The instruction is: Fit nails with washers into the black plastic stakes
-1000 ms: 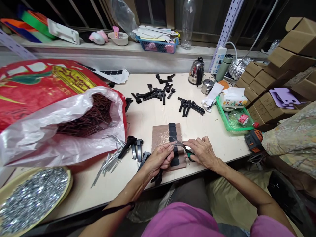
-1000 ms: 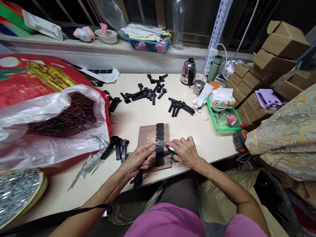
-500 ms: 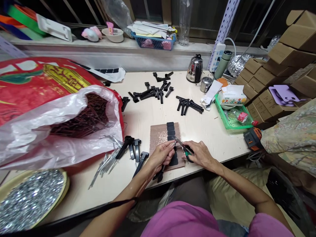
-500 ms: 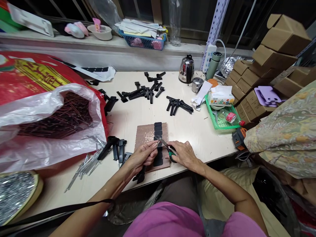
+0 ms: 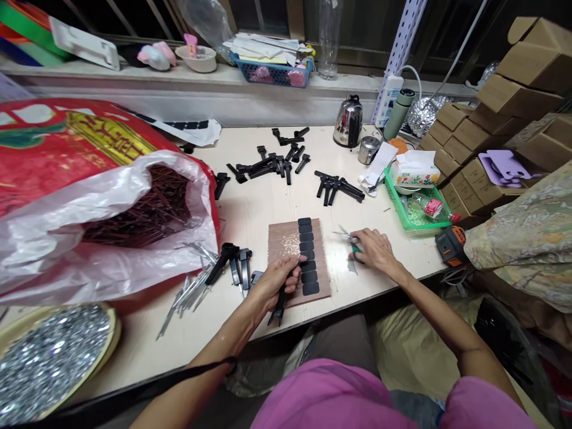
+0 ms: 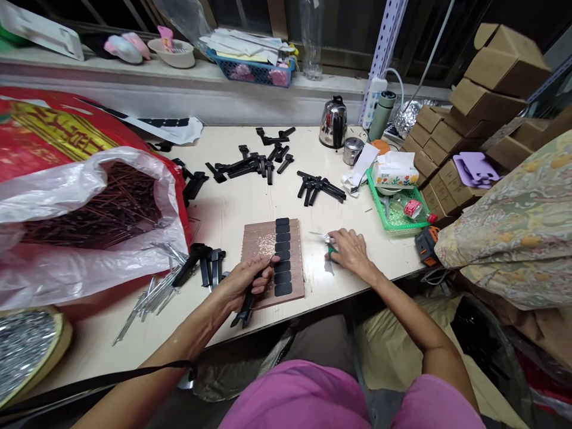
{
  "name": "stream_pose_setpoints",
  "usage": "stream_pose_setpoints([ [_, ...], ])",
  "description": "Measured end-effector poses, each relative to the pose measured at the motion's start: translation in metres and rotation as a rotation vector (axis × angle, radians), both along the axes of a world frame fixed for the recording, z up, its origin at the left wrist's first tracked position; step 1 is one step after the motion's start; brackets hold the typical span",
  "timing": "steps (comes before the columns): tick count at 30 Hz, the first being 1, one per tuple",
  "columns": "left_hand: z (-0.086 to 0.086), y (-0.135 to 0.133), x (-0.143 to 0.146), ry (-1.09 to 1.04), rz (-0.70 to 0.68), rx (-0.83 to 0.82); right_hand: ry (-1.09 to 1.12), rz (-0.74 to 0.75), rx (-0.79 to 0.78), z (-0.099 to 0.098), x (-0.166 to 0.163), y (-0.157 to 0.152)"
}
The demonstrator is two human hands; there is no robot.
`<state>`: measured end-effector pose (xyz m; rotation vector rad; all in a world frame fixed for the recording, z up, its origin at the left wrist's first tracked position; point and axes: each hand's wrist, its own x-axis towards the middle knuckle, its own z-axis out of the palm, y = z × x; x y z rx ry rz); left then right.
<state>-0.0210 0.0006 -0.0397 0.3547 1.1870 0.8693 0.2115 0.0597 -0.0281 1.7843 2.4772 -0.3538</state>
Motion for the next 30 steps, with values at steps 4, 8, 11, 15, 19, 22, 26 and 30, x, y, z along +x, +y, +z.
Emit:
stream_pose_setpoints([
  [4, -0.004, -0.004, -0.005, -0.035, -0.031, 0.032, -0.047, -0.247, -0.007, -0.007, 0.03, 0.014],
  [8, -0.01, -0.006, -0.006, -0.03, -0.081, 0.053, -0.068, -0.312, 0.001, -0.012, 0.056, 0.029],
  [11, -0.006, -0.006, -0.003, -0.002, -0.093, 0.039, -0.068, -0.235, -0.004, -0.008, 0.069, 0.039],
  [15, 0.006, -0.007, 0.003, 0.03, -0.065, 0.03, -0.029, -0.128, 0.065, -0.002, 0.059, 0.036],
  [19, 0.011, -0.008, 0.009, 0.0, -0.066, 0.044, -0.013, 0.1, 0.094, -0.014, 0.023, 0.019],
  [22, 0.011, -0.008, 0.01, -0.001, -0.092, 0.031, -0.085, 0.185, 0.089, -0.026, 0.002, 0.011],
  [26, 0.013, -0.01, 0.007, -0.021, -0.082, 0.003, -0.097, 0.151, 0.094, -0.03, -0.005, 0.013],
  [30, 0.015, -0.011, 0.008, -0.068, -0.109, 0.029, -0.048, 0.142, 0.102, -0.026, -0.007, 0.021],
])
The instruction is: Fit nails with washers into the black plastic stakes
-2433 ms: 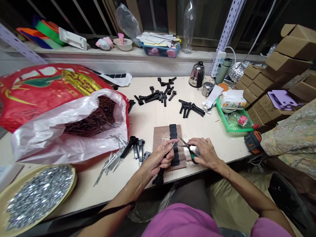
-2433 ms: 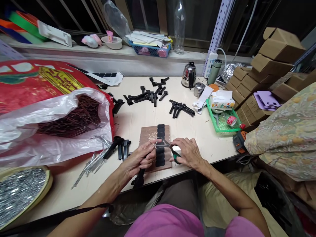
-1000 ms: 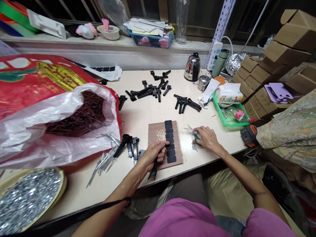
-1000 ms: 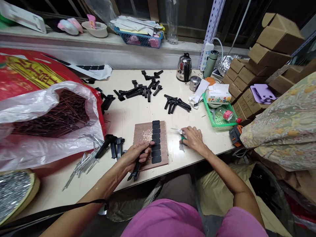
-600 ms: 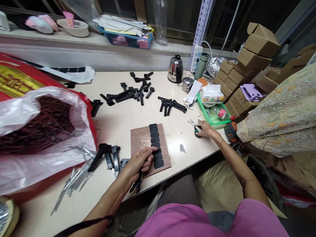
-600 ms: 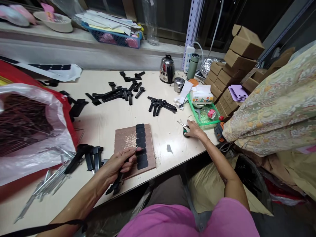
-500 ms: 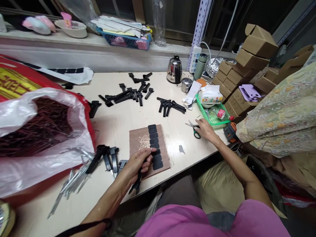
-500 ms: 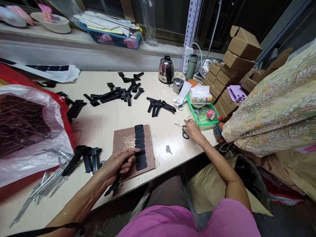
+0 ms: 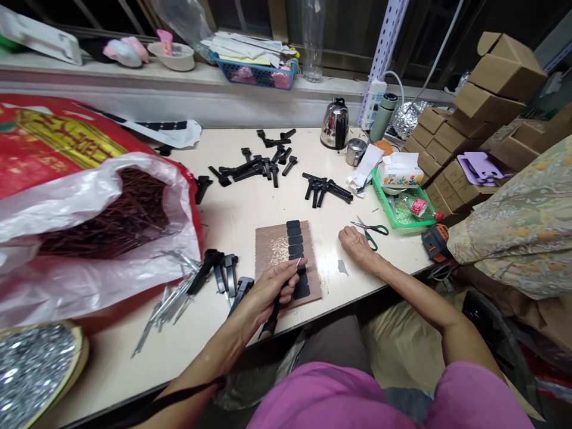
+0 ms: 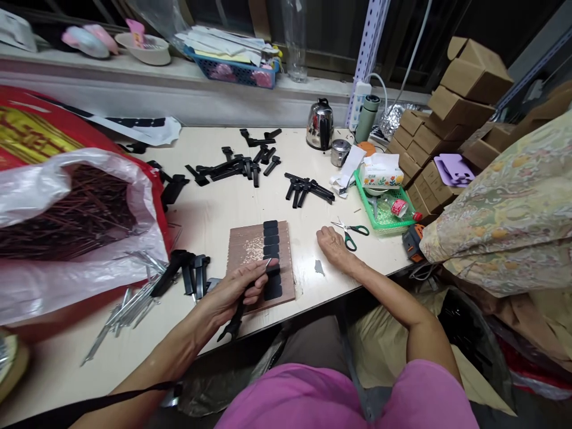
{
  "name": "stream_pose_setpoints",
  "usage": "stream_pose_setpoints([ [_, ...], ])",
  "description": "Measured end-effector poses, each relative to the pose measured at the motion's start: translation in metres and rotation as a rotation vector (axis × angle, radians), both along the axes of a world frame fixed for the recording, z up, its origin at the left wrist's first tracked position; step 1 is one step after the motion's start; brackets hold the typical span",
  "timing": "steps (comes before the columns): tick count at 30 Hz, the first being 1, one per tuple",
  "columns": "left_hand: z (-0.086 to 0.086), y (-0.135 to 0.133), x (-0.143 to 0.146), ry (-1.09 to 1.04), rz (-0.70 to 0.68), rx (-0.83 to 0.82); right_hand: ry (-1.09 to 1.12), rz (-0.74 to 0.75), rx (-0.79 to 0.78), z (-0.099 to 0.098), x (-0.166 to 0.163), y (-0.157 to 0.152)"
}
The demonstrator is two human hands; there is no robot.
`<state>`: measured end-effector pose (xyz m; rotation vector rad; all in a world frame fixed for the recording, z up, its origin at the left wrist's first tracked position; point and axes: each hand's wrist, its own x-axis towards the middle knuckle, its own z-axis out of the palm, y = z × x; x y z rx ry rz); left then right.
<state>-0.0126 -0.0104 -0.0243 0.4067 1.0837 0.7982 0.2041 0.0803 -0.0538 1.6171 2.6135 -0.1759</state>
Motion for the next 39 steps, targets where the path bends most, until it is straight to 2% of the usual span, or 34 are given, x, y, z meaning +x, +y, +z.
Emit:
stream_pose_setpoints([
  [5, 0.001, -0.002, 0.005, -0.017, -0.004, 0.088, 0.151, -0.003, 0.007, 0.001, -0.018, 0.0],
  [11, 0.003, -0.004, 0.01, 0.002, 0.052, 0.222, 1.086, -0.074, -0.11, 0.003, -0.054, -0.028],
  [15, 0.004, -0.005, 0.009, 0.019, 0.098, 0.269, 1.288, -0.119, -0.196, 0.011, -0.068, -0.041],
  [19, 0.003, -0.005, 0.007, 0.032, 0.104, 0.285, 1.313, -0.082, -0.172, 0.015, -0.073, -0.046],
  [23, 0.001, -0.005, 0.004, 0.049, 0.1, 0.304, 1.218, -0.014, -0.035, 0.011, -0.072, -0.048],
  [27, -0.004, -0.007, 0.003, 0.083, 0.107, 0.306, 1.03, 0.228, 0.212, 0.005, -0.07, -0.046],
  [30, -0.007, -0.009, 0.001, 0.167, 0.133, 0.347, 0.928, 0.395, 0.281, 0.005, -0.068, -0.044],
  [34, -0.007, -0.01, -0.006, 0.243, 0.113, 0.381, 0.932, 0.364, 0.142, 0.014, -0.066, -0.039],
  [39, -0.006, -0.009, -0.014, 0.091, -0.014, 0.255, 1.002, 0.333, -0.185, 0.023, -0.06, -0.029],
])
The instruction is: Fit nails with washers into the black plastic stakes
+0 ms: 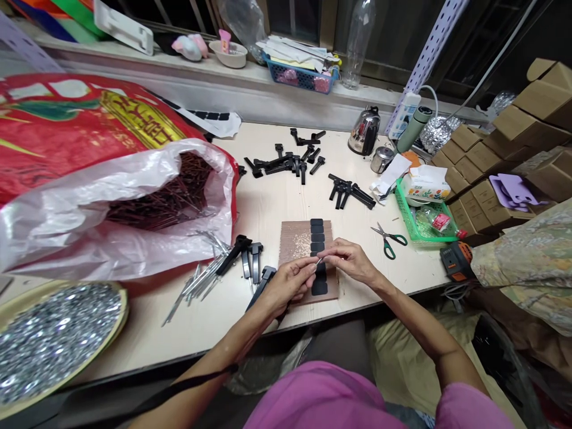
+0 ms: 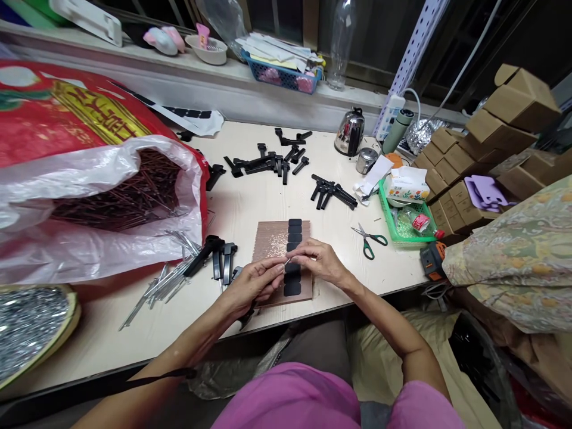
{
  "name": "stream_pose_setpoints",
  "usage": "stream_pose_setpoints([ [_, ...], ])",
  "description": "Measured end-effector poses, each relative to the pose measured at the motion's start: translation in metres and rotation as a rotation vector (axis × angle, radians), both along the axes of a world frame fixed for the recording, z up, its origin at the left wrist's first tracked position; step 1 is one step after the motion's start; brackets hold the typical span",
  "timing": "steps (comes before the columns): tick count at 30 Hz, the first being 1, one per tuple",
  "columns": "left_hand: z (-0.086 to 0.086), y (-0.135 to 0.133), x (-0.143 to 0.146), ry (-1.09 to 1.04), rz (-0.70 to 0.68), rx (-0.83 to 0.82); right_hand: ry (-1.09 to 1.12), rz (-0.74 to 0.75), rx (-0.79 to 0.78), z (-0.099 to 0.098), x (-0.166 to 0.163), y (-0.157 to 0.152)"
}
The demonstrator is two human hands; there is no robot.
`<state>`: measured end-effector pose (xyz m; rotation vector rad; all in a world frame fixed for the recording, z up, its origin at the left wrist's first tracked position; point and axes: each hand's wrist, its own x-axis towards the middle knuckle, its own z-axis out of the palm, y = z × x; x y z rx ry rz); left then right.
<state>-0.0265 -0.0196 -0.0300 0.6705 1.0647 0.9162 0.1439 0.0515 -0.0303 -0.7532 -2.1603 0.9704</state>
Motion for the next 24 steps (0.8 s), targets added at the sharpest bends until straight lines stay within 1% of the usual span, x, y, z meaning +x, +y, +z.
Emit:
stream_pose_setpoints([
  [3, 0.001, 0.0, -0.002, -0.073, -0.032, -0.025, 0.03, 0.022, -0.092, 0.002, 0.001, 0.003],
  [7, 0.002, 0.002, -0.001, -0.132, -0.017, -0.012, 0.084, -0.055, -0.14, 0.004, -0.002, -0.002],
  [10, 0.003, 0.002, -0.002, -0.109, 0.001, 0.027, 0.11, -0.113, -0.163, 0.002, -0.007, -0.008],
  [16, 0.007, 0.002, -0.004, -0.023, -0.017, 0.081, 0.157, -0.115, -0.276, -0.002, -0.012, -0.009],
  [24, 0.007, 0.002, -0.006, 0.114, -0.029, 0.175, 0.12, -0.084, -0.2, 0.004, -0.01, -0.007],
])
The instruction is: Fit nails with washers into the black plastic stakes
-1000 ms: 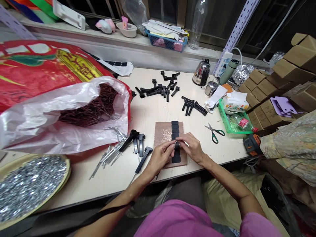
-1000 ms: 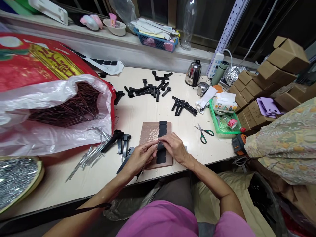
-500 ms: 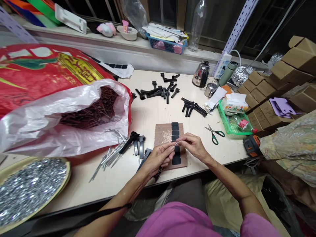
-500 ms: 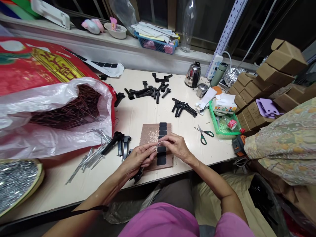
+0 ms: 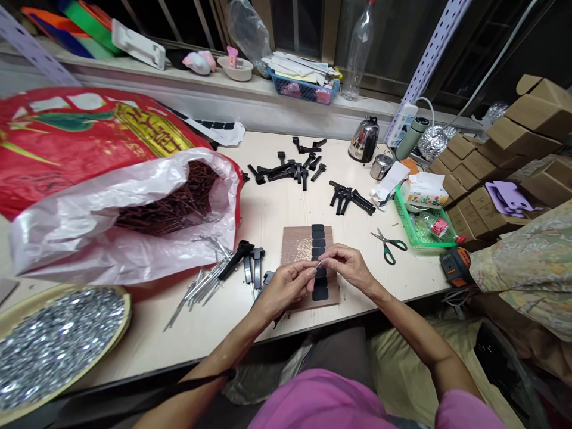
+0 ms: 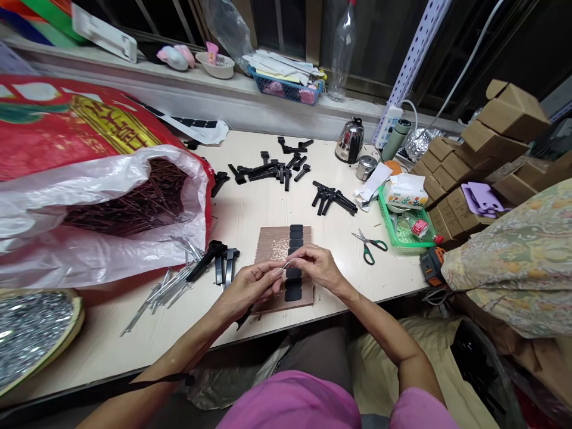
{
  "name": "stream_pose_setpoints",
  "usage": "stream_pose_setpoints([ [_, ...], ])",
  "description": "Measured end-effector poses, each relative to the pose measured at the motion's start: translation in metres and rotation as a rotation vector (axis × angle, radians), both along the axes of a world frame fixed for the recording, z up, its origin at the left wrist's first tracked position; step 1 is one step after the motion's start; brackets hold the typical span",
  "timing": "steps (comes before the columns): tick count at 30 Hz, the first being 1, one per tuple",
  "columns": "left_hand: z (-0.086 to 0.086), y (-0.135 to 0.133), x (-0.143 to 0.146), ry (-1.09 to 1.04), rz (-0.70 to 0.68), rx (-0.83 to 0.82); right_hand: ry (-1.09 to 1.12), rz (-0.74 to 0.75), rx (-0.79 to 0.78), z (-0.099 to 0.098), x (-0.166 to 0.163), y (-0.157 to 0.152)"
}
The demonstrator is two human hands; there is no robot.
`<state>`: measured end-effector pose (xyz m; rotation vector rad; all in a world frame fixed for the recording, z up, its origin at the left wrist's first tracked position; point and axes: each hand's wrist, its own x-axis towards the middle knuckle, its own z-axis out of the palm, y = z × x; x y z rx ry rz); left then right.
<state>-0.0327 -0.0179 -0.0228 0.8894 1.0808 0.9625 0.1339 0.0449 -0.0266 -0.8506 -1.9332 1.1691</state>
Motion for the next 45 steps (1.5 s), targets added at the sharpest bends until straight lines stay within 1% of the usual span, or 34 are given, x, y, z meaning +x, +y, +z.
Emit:
stream_pose_setpoints([
  [6, -0.002, -0.002, -0.002, 0.029, 0.008, 0.043, -0.037, 0.004, 0.11, 0.002, -0.001, -0.001],
  [8, -0.003, -0.002, -0.004, 0.036, 0.017, 0.052, -0.036, 0.01, 0.116, 0.003, -0.003, -0.001],
  [11, -0.003, -0.001, -0.005, 0.088, 0.069, 0.097, -0.027, -0.028, 0.107, 0.002, -0.006, -0.002],
  [13, -0.002, -0.001, -0.006, 0.118, 0.082, 0.129, -0.018, -0.04, 0.129, 0.002, -0.008, -0.002],
  [16, 0.0, -0.002, -0.007, 0.178, 0.106, 0.197, -0.045, -0.031, 0.245, 0.002, -0.01, -0.002],
  [18, 0.001, -0.003, -0.008, 0.249, 0.175, 0.265, -0.085, -0.032, 0.319, 0.002, -0.01, -0.002],
  [20, 0.002, -0.003, -0.008, 0.283, 0.215, 0.297, -0.108, -0.03, 0.345, 0.002, -0.01, -0.002],
  [25, 0.009, -0.003, -0.01, 0.145, 0.075, 0.147, -0.084, 0.0, 0.343, 0.004, -0.01, -0.001],
  [28, 0.011, -0.003, -0.01, 0.113, 0.067, 0.116, -0.051, 0.026, 0.357, 0.004, -0.011, -0.001],
  [30, 0.012, -0.003, -0.01, 0.107, 0.072, 0.107, -0.067, 0.032, 0.38, 0.002, -0.012, -0.001],
  [35, 0.011, -0.005, -0.008, 0.118, 0.073, 0.112, -0.132, -0.006, 0.475, -0.005, -0.015, -0.001],
  [37, 0.01, -0.004, -0.009, 0.101, 0.073, 0.098, -0.094, -0.011, 0.44, -0.004, -0.016, -0.002],
  [41, 0.01, -0.001, -0.013, 0.039, 0.07, 0.051, -0.019, 0.002, 0.312, 0.002, -0.017, -0.002],
  [45, 0.01, -0.002, -0.013, 0.071, 0.063, 0.073, -0.033, -0.002, 0.279, 0.006, -0.017, 0.0],
])
